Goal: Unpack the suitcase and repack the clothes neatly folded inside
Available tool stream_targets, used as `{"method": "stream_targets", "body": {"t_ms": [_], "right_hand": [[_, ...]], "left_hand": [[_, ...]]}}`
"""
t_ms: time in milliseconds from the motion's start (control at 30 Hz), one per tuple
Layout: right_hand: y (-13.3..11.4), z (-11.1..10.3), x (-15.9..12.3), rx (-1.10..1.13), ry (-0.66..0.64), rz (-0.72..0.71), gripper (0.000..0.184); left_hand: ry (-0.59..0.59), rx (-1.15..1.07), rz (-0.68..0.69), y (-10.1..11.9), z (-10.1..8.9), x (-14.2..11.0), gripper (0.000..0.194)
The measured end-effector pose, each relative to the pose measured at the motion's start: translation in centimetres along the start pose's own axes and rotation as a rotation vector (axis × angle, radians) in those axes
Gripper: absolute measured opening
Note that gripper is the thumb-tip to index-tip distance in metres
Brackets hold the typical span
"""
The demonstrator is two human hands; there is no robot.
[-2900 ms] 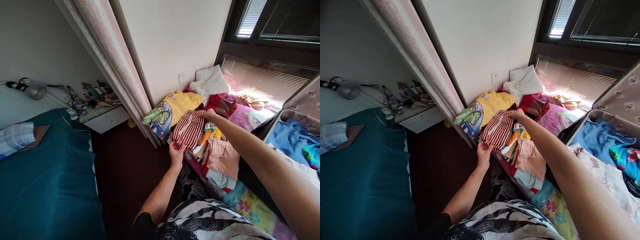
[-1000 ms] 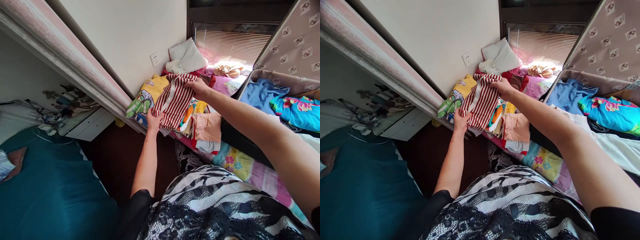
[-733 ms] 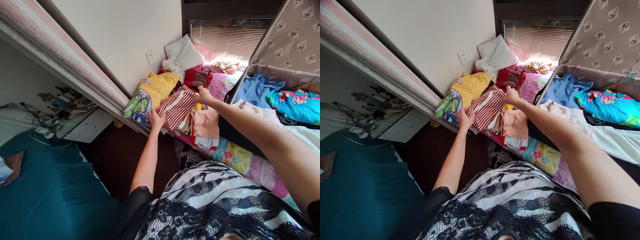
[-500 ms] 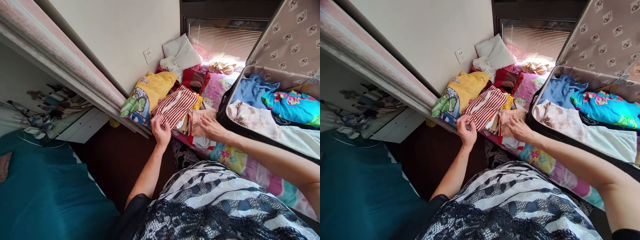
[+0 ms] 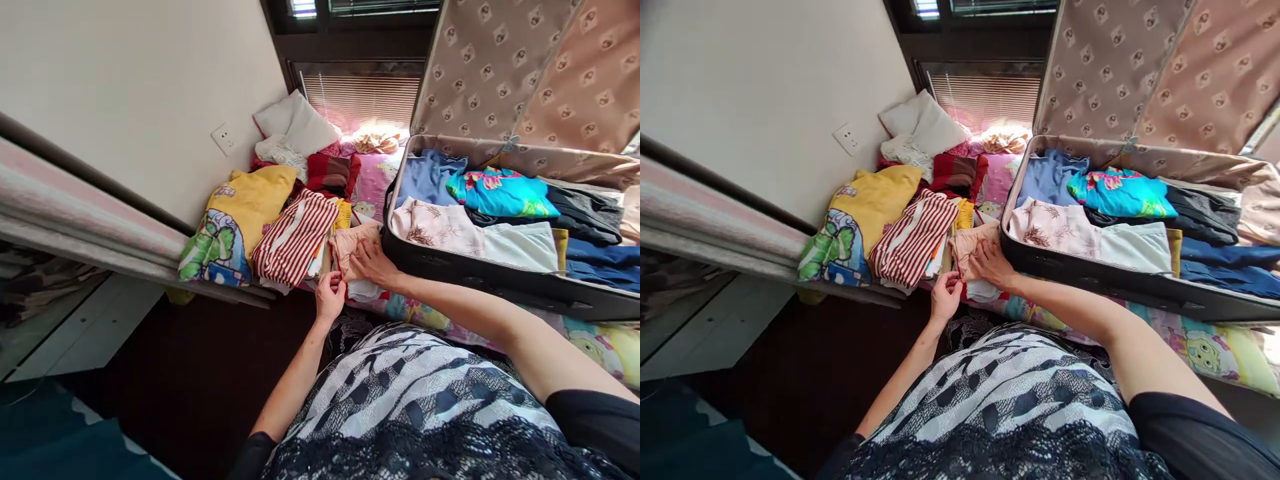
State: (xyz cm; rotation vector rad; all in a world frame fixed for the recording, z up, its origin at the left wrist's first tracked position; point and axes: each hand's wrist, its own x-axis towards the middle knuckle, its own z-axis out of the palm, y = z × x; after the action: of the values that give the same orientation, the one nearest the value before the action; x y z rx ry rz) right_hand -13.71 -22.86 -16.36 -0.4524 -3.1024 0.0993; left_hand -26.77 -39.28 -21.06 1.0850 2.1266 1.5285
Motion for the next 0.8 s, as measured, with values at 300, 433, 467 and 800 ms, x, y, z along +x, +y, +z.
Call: {"method": "stream_targets", "body": {"t_ms": [300, 433, 467, 800], "right_hand": [[-1.9, -1.8, -3.6, 0.463, 0.071, 0.458, 0.082], [-2.8, 0.1, -3.5, 0.482, 0.108, 0.546, 0.078], [-2.9, 0.7, -3.6, 0.479, 0.115, 0.545, 0.078], [-1.3, 3.5, -3.0, 0.936, 0.413, 0.681, 0.066]], "left_hand": [[0.051, 0.309, 0.467, 2.2, 1.3, 1.2, 0.025], [-0.114, 0.336, 0.394, 1.7, 3.1, 2.7, 0.029], [-0.140, 0.329, 0.360, 1.4, 3.3, 2.9, 0.029], [-0.173, 0.067, 0.218, 1.0, 1.8, 2.3, 0.025]]}}
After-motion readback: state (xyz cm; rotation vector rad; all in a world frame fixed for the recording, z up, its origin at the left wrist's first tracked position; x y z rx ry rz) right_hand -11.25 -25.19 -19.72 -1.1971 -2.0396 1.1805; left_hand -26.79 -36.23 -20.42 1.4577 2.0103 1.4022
